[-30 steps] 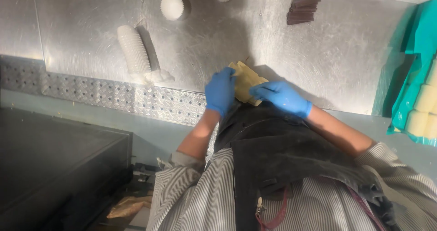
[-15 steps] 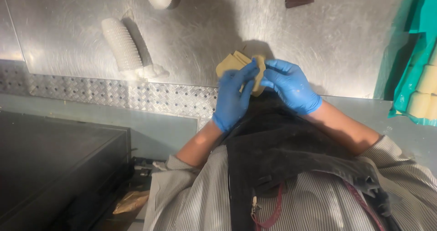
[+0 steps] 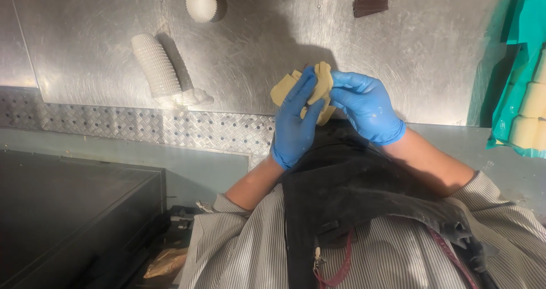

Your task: Rolling pieces of pastry dough around chocolate sticks to prepare pain au chocolat.

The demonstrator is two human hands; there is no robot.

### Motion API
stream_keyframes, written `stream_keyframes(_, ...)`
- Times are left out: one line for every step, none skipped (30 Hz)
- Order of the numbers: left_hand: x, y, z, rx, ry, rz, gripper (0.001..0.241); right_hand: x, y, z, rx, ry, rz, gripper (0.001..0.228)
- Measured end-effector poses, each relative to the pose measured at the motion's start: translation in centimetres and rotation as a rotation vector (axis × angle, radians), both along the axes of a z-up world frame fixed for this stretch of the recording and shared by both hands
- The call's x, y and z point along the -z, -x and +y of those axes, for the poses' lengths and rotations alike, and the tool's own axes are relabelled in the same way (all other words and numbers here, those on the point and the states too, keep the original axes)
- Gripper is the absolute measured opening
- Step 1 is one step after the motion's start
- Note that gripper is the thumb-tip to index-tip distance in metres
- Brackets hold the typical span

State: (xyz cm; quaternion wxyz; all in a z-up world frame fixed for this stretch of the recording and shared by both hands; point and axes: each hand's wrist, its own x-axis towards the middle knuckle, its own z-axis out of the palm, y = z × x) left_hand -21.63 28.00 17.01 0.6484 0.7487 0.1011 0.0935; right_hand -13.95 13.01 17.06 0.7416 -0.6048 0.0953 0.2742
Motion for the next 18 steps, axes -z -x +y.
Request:
stream_keyframes(0.1,-0.1,-0.1,0.003,-0.002,-0.006,0.044,0.0,0.1,-0.1,0.003,-0.002,-0.006,0.033)
stream_keyframes(0.2,-0.2,-0.2,0.002,0.082,0.047,0.039,0.1,0.3,-0.4,0.012,0.006,0.006,0.032)
stream_keyframes(0.4,-0.4,-0.4,0.001,0.166,0.100,0.034,0.2,0.5,-0.7,0.021,0.014,0.018,0.031)
stream_keyframes(0.2,-0.6,-0.5,0.007,0.169,0.102,0.034,-1.7,0.4,-0.2,0.027,0.017,0.019,0.031)
stream_keyframes(0.0,-0.8,-0.5,-0.001,0.196,0.151,0.031,-3.6,0.4,0.4,-0.019,0.138,-0.038,0.032)
stream_keyframes(-0.2,-1.1,-0.6,-0.006,0.221,0.198,0.029,-5.4,0.2,0.9,-0.063,0.257,-0.095,0.034)
stream_keyframes(-0.2,-1.2,-0.5,0.002,0.222,0.197,0.029,-4.6,0.4,0.2,-0.055,0.260,-0.096,0.034)
stream_keyframes(-0.3,-1.6,-0.3,-0.074,0.318,0.278,0.026,-3.7,0.4,-0.5,-0.047,0.233,-0.073,0.030)
stream_keyframes(-0.5,-2.1,-0.1,-0.150,0.414,0.359,0.023,-3.0,0.3,-1.1,-0.039,0.207,-0.051,0.026)
stream_keyframes(0.6,-2.5,0.5,-0.145,0.414,0.358,0.023,-3.0,0.5,-1.9,-0.034,0.208,-0.054,0.026)
stream_keyframes(1.7,-2.9,1.2,-0.263,0.513,0.352,0.026,-3.0,0.6,-2.6,0.015,0.191,0.014,0.028)
stream_keyframes(2.8,-3.1,1.8,-0.387,0.612,0.348,0.030,-3.0,0.8,-3.4,0.061,0.174,0.083,0.029)
stream_keyframes(3.9,-3.3,2.9,-0.385,0.613,0.348,0.030,-2.6,0.8,-4.9,0.062,0.174,0.083,0.029)
stream_keyframes(5.0,-3.5,4.0,-0.431,0.727,0.318,0.032,-2.2,0.8,-6.4,0.104,0.144,0.134,0.027)
stream_keyframes(6.2,-3.8,5.1,-0.477,0.841,0.287,0.033,-1.7,0.7,-8.0,0.145,0.114,0.185,0.025)
stream_keyframes(6.2,-4.4,5.7,-0.472,0.842,0.291,0.033,-1.2,0.7,-9.4,0.150,0.116,0.186,0.025)
stream_keyframes(6.3,-5.0,6.3,-0.507,0.916,0.227,0.028,-0.6,0.7,-10.9,0.191,0.122,0.228,0.024)
stream_keyframes(6.3,-5.9,6.9,-0.538,0.990,0.159,0.022,-0.1,0.5,-12.4,0.234,0.126,0.265,0.023)
